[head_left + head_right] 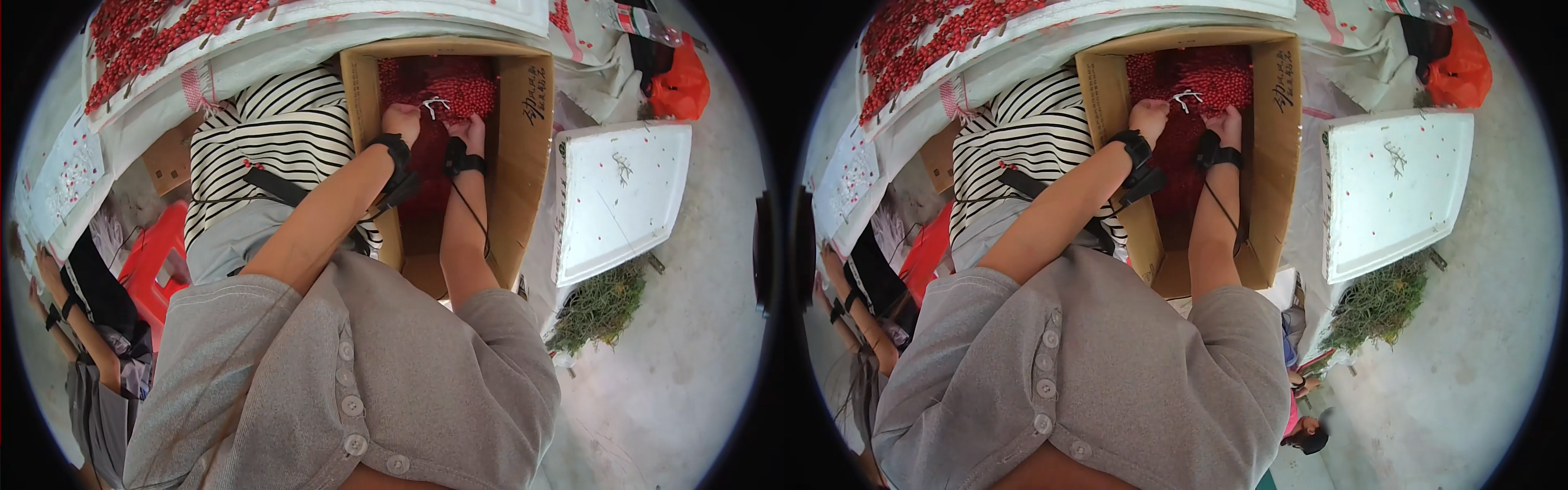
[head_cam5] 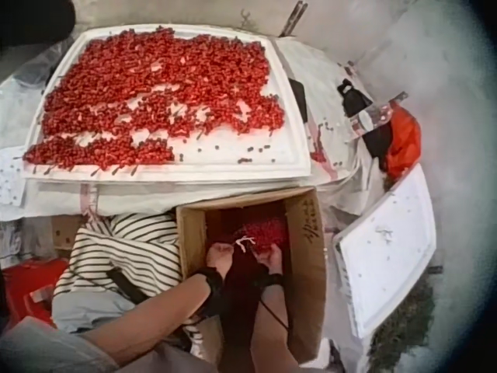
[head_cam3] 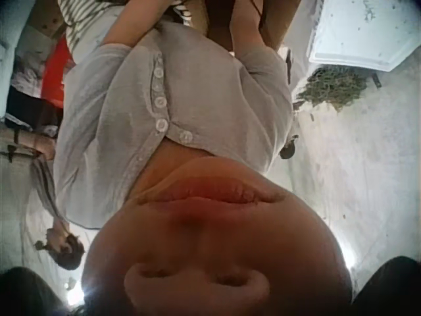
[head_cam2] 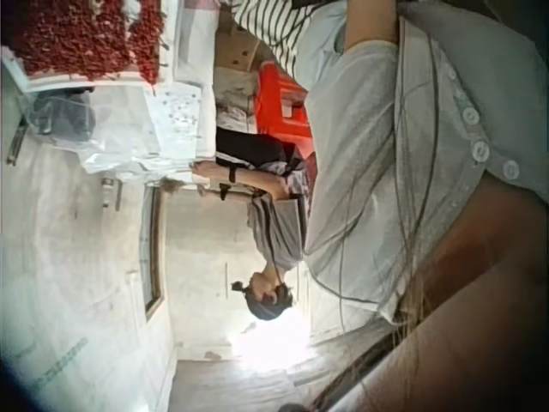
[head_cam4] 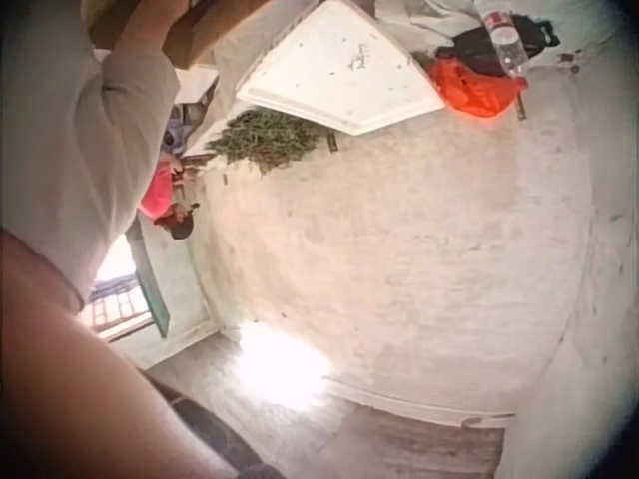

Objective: Packing small red items into a cardboard box.

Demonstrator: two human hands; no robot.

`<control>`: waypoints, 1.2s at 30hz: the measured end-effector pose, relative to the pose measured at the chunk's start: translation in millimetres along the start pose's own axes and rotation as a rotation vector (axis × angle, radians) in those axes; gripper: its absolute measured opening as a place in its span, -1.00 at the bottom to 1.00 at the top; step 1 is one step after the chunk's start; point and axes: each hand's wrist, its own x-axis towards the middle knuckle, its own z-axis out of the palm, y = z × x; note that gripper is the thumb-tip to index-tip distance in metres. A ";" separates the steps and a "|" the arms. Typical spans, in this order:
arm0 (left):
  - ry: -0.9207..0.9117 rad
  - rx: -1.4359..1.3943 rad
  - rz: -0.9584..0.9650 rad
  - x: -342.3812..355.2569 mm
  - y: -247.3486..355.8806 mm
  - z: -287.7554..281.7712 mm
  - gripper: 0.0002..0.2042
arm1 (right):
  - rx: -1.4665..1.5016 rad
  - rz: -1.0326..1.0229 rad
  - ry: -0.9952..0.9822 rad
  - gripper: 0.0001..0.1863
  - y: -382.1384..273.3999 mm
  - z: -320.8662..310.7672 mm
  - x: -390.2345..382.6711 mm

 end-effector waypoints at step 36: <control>-0.136 -0.008 -0.118 -1.9 5.7 -5.3 -0.89 | -0.359 0.162 0.621 -0.50 89.8 -111.4 -85.0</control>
